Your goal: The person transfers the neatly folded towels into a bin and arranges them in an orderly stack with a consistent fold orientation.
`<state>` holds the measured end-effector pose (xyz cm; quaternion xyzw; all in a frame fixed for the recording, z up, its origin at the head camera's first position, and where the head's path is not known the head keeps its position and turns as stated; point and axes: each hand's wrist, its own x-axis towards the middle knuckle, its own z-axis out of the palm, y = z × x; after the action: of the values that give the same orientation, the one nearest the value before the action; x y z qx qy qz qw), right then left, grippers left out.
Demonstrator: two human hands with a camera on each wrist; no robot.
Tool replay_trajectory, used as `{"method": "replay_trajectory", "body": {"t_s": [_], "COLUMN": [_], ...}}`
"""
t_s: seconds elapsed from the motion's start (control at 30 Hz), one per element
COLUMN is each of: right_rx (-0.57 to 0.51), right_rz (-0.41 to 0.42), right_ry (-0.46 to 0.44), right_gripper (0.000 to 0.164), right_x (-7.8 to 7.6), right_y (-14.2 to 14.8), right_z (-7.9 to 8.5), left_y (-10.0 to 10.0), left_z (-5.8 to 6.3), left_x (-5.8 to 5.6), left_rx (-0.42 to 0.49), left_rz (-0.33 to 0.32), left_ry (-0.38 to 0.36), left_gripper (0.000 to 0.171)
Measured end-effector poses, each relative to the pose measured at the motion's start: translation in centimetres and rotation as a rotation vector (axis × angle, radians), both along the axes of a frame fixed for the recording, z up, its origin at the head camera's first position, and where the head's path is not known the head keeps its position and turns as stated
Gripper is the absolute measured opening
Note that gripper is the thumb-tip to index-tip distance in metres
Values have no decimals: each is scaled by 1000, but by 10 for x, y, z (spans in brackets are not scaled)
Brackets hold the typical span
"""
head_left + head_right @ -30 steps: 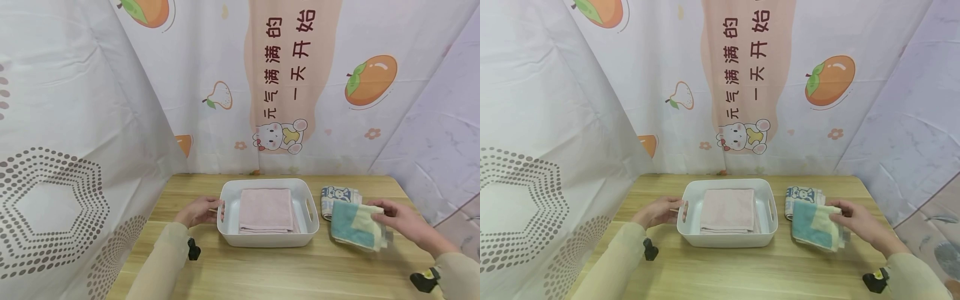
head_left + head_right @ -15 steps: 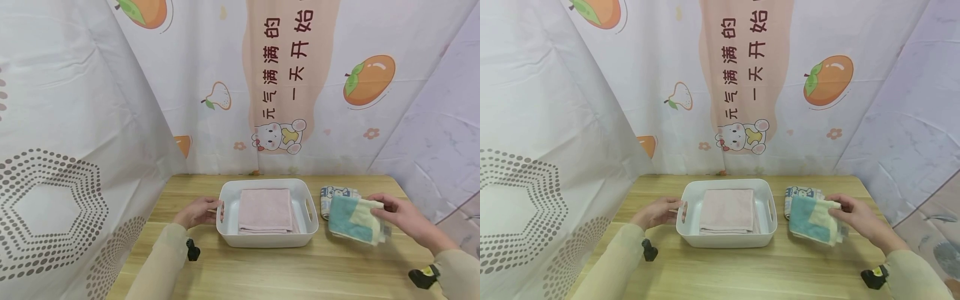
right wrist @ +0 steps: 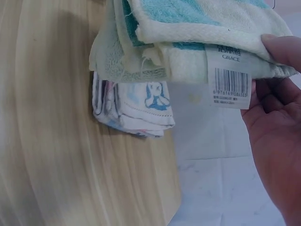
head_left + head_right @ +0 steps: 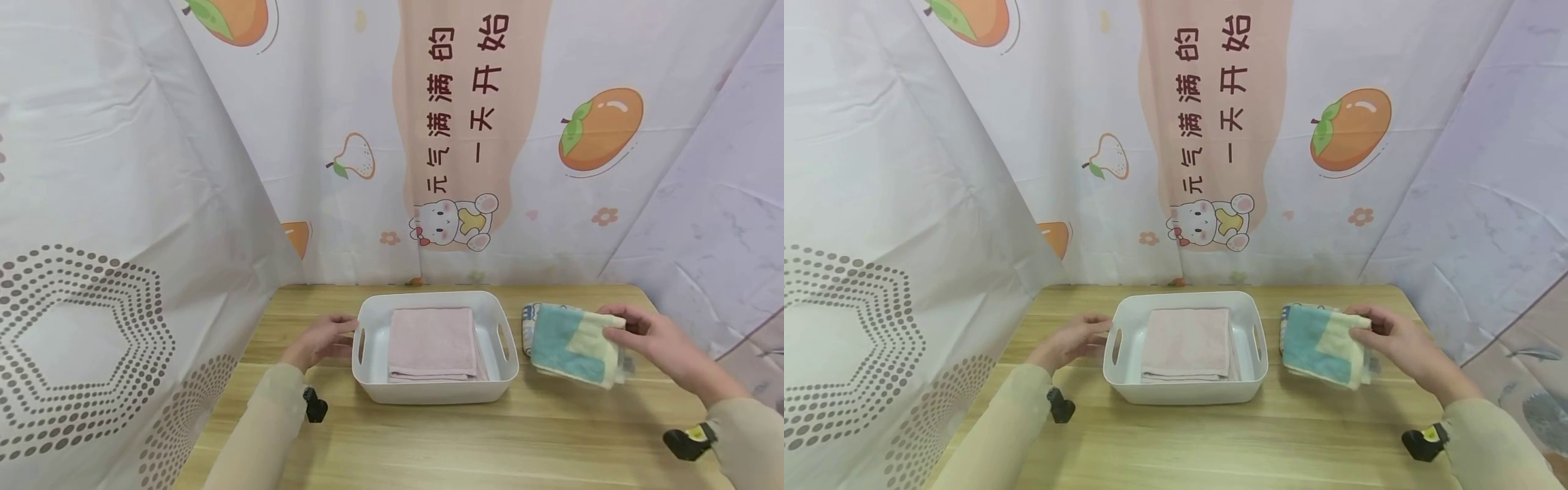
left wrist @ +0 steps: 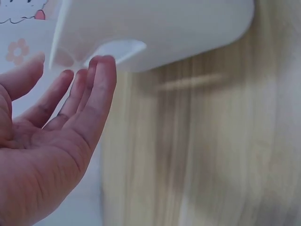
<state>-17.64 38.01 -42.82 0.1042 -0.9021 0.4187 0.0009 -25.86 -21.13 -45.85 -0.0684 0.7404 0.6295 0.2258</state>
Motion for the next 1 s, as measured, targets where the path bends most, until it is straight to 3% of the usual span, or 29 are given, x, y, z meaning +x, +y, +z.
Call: {"method": "replay_trajectory", "body": {"t_s": [0.53, 0.77, 1.0], "right_rx": [6, -4, 18], "right_rz": [-15, -13, -22], "right_ry": [17, 40, 50], "right_gripper": [36, 35, 37], "right_x": [-4, -7, -12], "right_y": [-10, -17, -24], "right_z": [22, 31, 37], "left_y": [16, 31, 47], "left_z": [27, 41, 44], "left_x": [-9, -5, -4], "left_rx": [3, 64, 133], "left_rz": [154, 81, 11], "left_ry": [186, 248, 251], "left_gripper": [40, 40, 38]}}
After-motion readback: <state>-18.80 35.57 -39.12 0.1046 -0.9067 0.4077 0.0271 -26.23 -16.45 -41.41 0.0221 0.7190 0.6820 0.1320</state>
